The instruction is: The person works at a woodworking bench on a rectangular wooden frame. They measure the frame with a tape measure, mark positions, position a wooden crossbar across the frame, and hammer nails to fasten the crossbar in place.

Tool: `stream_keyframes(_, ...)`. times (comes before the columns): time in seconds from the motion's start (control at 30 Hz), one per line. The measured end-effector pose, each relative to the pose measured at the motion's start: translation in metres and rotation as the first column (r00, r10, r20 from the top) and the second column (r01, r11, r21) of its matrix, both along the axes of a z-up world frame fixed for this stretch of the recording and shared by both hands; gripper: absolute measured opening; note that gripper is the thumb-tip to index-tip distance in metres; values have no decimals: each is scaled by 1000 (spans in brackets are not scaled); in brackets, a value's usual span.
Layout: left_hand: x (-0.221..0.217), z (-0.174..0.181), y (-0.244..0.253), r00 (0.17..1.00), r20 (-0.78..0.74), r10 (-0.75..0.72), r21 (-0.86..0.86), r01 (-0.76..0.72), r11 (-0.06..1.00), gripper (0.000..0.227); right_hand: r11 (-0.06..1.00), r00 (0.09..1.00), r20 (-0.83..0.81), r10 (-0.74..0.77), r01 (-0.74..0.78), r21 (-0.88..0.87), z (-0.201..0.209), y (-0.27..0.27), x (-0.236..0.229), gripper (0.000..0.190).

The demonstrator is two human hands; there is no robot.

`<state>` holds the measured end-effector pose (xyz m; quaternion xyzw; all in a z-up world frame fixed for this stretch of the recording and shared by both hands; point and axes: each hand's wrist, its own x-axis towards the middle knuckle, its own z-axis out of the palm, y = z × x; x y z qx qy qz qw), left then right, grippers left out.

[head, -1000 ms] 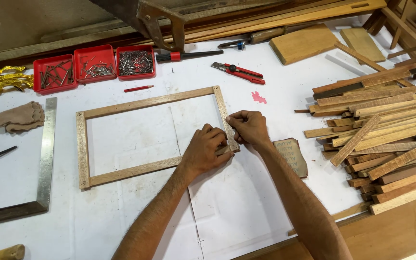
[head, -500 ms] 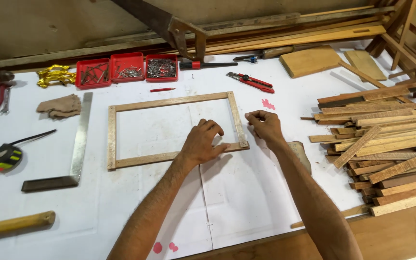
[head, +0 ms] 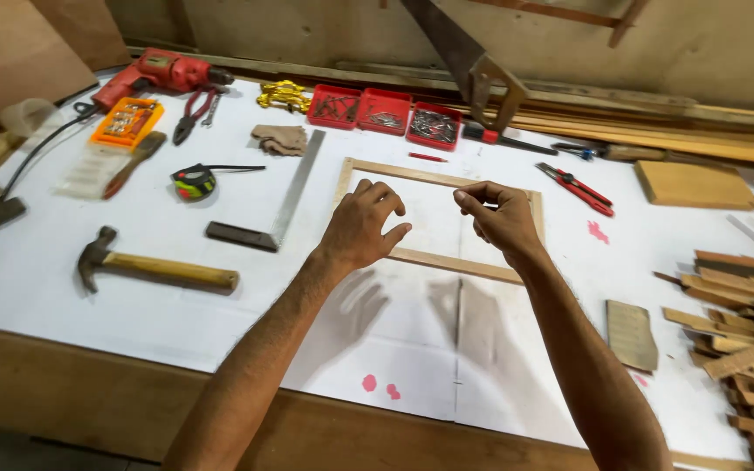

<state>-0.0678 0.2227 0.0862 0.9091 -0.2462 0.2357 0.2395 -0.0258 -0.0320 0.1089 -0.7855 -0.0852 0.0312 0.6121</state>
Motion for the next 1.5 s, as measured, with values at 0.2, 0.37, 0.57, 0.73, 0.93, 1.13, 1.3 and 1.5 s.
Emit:
stream_keyframes(0.2, -36, 11, 107, 982, -20, 185, -6, -186, 983, 25, 964, 964, 62, 259, -254, -77, 14, 117, -4, 26)
stream_keyframes(0.37, -65, -1, 196, 956, 15, 292, -23, -291, 956, 23, 902, 902, 94, 422, -407, -142, -6, 202, -9, 25)
stream_keyframes(0.57, -102, -18, 280, 887, -95, 452, -13, -455, 890, 22, 727, 781, 30, 624, -566, -388, -38, 294, -27, 27)
stream_keyframes(0.73, -106, -24, 322, 805, -202, 558, 42, -562, 826, 23, 717, 754, 150, 640, -515, -471, -60, 350, -9, 34)
stream_keyframes(0.93, -48, -42, 352, 804, -237, 545, 34, -554, 832, 36, 743, 831, 145, 537, -384, -548, -65, 405, 43, 54)
stream_keyframes(1.13, 10, -59, 361, 836, -220, 502, 6, -514, 858, 70, 697, 868, 69, 493, -346, -628, -86, 438, 77, 79)
stream_keyframes(1.3, 37, -89, 361, 812, -262, 522, 56, -527, 848, 74, 739, 858, 81, 508, -385, -553, -82, 440, 70, 65)
stream_keyframes(1.5, 28, -77, 351, 894, -118, 433, -112, -445, 889, 72, 865, 858, 278, 433, -308, -395, -84, 412, 69, 70)
